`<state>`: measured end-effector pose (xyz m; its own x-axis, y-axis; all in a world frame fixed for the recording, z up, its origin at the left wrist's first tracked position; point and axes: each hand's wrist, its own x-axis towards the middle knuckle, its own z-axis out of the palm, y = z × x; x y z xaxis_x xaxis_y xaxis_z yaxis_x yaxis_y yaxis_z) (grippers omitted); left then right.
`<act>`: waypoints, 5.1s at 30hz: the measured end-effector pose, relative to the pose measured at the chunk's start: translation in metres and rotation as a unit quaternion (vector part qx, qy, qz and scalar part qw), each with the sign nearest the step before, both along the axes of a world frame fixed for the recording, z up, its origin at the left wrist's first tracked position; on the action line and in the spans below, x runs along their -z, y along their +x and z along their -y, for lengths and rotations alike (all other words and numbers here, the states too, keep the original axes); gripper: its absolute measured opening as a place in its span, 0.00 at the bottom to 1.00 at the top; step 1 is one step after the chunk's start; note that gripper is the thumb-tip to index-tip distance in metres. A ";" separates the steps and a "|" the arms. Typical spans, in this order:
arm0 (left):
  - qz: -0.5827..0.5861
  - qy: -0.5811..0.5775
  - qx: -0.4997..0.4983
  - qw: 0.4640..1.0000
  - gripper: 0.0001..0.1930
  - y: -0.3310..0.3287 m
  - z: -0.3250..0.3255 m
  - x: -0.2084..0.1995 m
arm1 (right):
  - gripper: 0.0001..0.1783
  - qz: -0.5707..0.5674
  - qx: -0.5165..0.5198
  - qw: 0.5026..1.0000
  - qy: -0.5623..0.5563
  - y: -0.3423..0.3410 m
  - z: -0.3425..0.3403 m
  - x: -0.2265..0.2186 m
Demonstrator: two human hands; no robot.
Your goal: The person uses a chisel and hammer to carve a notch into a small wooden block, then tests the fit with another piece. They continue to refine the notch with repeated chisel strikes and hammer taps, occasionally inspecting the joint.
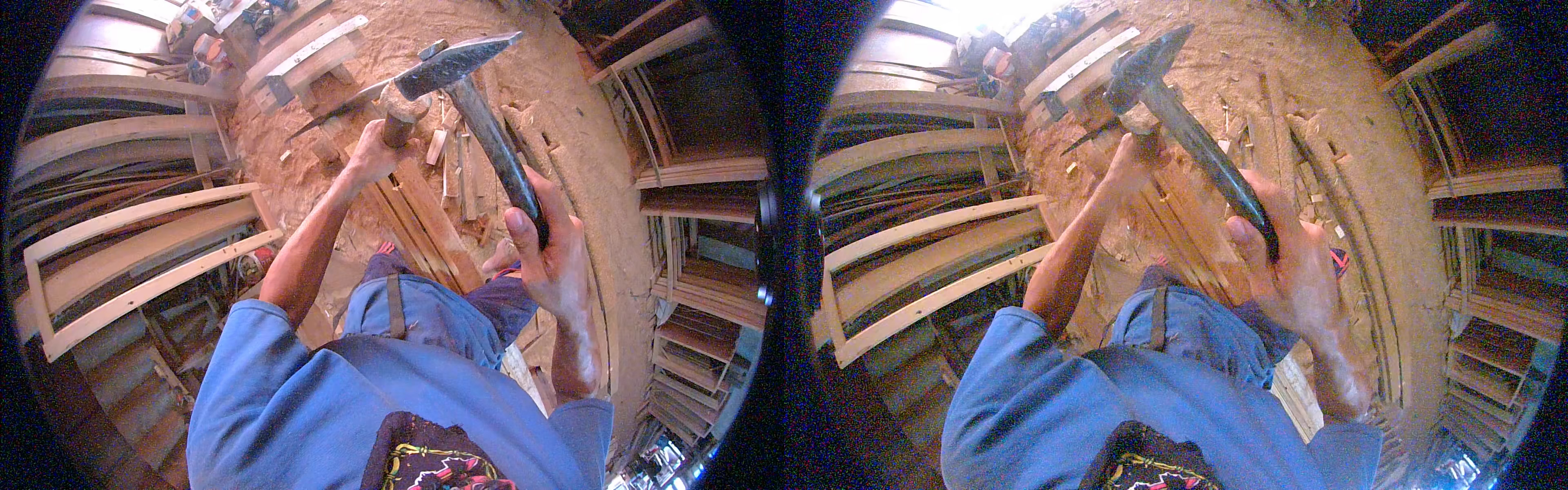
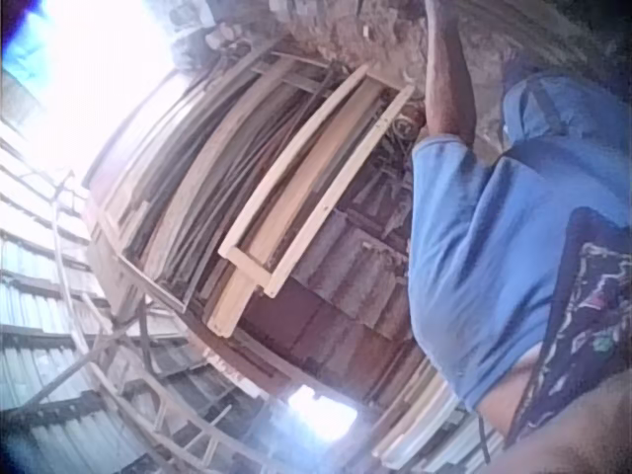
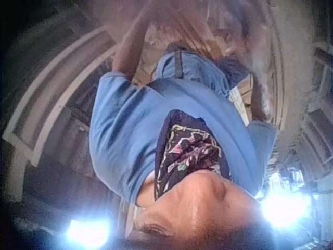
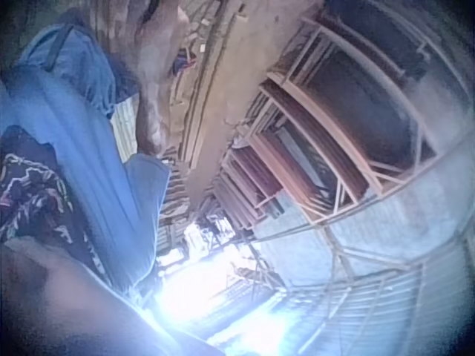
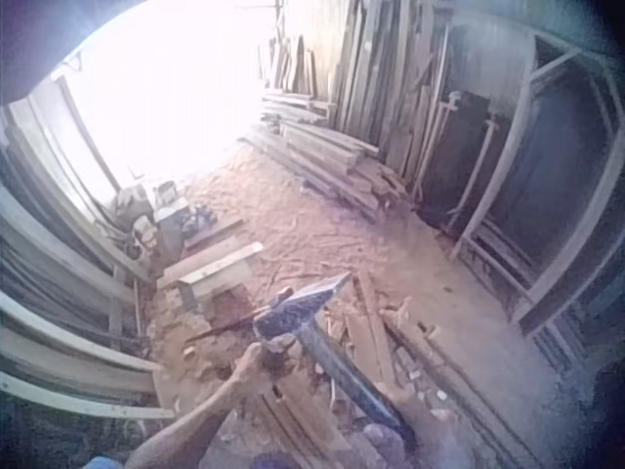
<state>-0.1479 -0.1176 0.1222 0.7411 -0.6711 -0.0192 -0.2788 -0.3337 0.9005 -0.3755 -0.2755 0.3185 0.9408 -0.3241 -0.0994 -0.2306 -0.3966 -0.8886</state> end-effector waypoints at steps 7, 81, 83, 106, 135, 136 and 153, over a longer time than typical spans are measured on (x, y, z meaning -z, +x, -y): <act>0.012 -0.009 -0.009 1.000 0.12 0.001 -0.003 0.005 | 0.23 -0.017 0.016 1.000 0.008 -0.005 0.004 0.004; 0.002 -0.090 -0.047 0.995 0.14 -0.008 -0.017 0.036 | 0.23 0.073 -0.014 0.996 -0.047 0.016 -0.013 0.002; 0.001 -0.072 -0.047 0.996 0.13 -0.009 -0.019 0.032 | 0.25 0.062 -0.007 0.997 -0.046 0.023 -0.018 0.001; 0.201 -0.019 0.025 0.979 0.11 -0.006 -0.025 0.051 | 0.19 0.005 -0.098 0.977 -0.189 0.036 -0.012 0.006; -0.144 -0.138 -0.055 0.978 0.12 0.027 -0.009 0.032 | 0.20 -0.033 0.030 0.998 -0.043 -0.021 0.018 0.034; -0.131 -0.153 -0.065 0.977 0.13 0.023 -0.006 0.027 | 0.20 0.000 0.029 0.999 -0.042 -0.023 0.019 0.034; -0.115 -0.109 -0.057 0.986 0.12 0.024 0.001 0.013 | 0.26 -0.035 -0.005 0.999 -0.003 0.008 0.015 0.018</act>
